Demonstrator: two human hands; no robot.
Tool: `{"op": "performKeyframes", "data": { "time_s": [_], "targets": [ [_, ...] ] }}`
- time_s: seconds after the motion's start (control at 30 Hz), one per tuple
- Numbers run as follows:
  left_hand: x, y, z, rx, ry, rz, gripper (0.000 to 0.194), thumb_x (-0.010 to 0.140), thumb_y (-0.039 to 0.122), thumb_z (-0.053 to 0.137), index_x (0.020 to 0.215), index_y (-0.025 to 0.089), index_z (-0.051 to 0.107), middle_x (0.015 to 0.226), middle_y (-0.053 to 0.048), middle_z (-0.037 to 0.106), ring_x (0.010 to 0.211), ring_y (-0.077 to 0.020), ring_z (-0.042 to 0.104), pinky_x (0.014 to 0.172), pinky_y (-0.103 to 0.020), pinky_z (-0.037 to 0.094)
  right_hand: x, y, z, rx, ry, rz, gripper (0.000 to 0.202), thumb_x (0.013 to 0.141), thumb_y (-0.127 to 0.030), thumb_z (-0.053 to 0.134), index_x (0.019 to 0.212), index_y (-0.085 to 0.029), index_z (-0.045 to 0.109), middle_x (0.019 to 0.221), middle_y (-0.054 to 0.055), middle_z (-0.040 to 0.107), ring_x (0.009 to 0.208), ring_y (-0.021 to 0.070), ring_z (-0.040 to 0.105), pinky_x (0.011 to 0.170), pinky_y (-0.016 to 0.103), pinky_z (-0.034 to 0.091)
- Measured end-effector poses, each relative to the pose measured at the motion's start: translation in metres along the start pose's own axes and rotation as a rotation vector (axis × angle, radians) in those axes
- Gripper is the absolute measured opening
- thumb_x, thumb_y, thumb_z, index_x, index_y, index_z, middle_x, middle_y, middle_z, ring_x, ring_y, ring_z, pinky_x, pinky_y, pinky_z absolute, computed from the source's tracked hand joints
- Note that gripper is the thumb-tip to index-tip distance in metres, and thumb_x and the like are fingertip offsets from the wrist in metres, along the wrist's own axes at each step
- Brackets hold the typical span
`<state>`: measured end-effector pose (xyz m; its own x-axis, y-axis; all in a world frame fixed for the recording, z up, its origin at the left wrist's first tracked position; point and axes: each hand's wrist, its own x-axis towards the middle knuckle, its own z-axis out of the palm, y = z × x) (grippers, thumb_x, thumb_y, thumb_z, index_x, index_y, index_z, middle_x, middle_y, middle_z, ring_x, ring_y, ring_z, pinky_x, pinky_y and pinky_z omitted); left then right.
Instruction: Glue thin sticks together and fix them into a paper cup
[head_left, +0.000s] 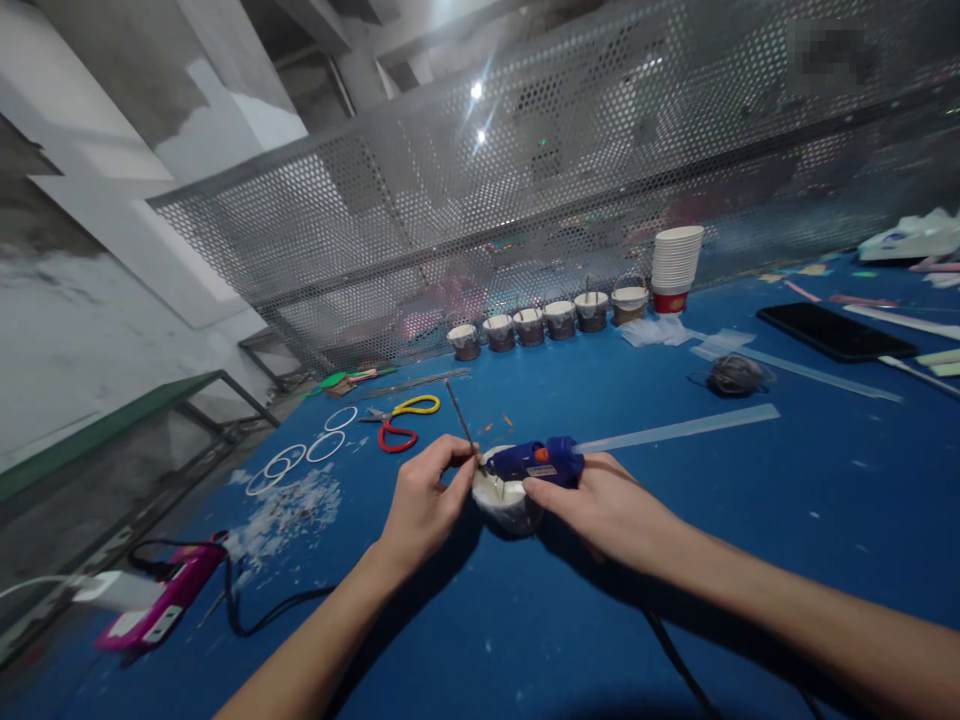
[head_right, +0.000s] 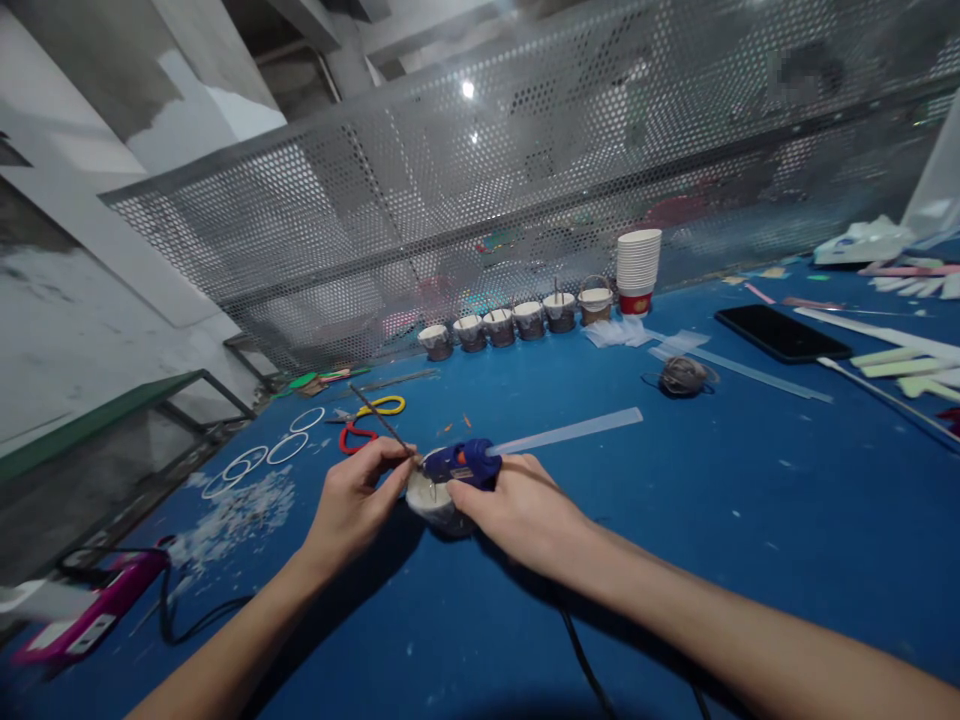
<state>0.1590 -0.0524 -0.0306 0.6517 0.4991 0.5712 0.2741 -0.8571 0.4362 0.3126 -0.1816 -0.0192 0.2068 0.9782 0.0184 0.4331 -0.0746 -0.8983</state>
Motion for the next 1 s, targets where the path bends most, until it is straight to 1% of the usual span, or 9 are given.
{"op": "performKeyframes", "data": {
  "time_s": [0.2, 0.37, 0.53, 0.67, 0.83, 1.0],
  "targets": [
    [-0.0002, 0.0006, -0.0009, -0.008, -0.005, 0.001, 0.008, 0.08, 0.019, 0.051, 0.074, 0.018, 0.055, 0.073, -0.002, 0.064, 0.065, -0.0122, 0.06, 0.061, -0.022, 0.047, -0.0024, 0.0, -0.0045, 0.014, -0.038, 0.032, 0.029, 0.08, -0.029, 0.043, 0.054, -0.018, 0.048, 0.033, -0.007, 0.037, 0.03, 0.0079, 0.039, 0.034, 0.017, 0.028],
    [-0.0013, -0.0004, -0.0001, -0.001, -0.001, 0.016, 0.007, 0.08, 0.018, 0.051, 0.074, 0.018, 0.055, 0.073, -0.001, 0.064, 0.065, -0.0119, 0.059, 0.061, -0.022, 0.046, 0.0022, 0.002, -0.0008, 0.01, -0.053, 0.047, 0.031, 0.08, -0.029, 0.043, 0.05, -0.019, 0.043, 0.031, -0.007, 0.035, 0.028, 0.008, 0.039, 0.032, 0.017, 0.029],
    [-0.0009, -0.0017, 0.0007, -0.003, 0.003, 0.024, 0.007, 0.081, 0.017, 0.051, 0.075, 0.018, 0.055, 0.072, -0.001, 0.063, 0.064, -0.0113, 0.058, 0.06, -0.021, 0.046, 0.0036, 0.0016, 0.0019, 0.042, -0.025, 0.046, 0.027, 0.08, -0.028, 0.043, 0.055, -0.018, 0.047, 0.032, -0.008, 0.036, 0.028, 0.0077, 0.038, 0.032, 0.017, 0.029],
    [0.0003, -0.002, 0.0006, -0.005, -0.003, 0.029, 0.006, 0.081, 0.017, 0.052, 0.076, 0.018, 0.055, 0.073, -0.001, 0.062, 0.065, -0.0108, 0.058, 0.061, -0.021, 0.046, 0.0005, -0.0018, -0.0015, 0.028, -0.024, 0.034, 0.031, 0.081, -0.027, 0.042, 0.051, -0.018, 0.044, 0.031, -0.007, 0.036, 0.029, 0.0073, 0.038, 0.034, 0.017, 0.029],
    [0.0006, -0.0002, -0.0005, -0.005, 0.0, 0.036, 0.007, 0.081, 0.016, 0.051, 0.075, 0.018, 0.055, 0.072, 0.0, 0.062, 0.064, -0.0103, 0.058, 0.059, -0.02, 0.045, -0.0036, -0.0036, -0.0054, -0.002, -0.017, 0.027, 0.027, 0.081, -0.025, 0.043, 0.057, -0.017, 0.05, 0.031, -0.008, 0.036, 0.03, 0.0072, 0.037, 0.037, 0.018, 0.028],
    [0.0001, 0.0011, -0.0009, -0.004, -0.007, 0.02, 0.007, 0.081, 0.018, 0.051, 0.074, 0.018, 0.055, 0.073, -0.001, 0.063, 0.064, -0.0112, 0.058, 0.06, -0.021, 0.046, -0.0007, -0.0021, -0.0024, -0.001, -0.033, 0.023, 0.024, 0.08, -0.026, 0.043, 0.059, -0.017, 0.052, 0.032, -0.008, 0.036, 0.03, 0.0071, 0.037, 0.037, 0.018, 0.027]
  ]
}}
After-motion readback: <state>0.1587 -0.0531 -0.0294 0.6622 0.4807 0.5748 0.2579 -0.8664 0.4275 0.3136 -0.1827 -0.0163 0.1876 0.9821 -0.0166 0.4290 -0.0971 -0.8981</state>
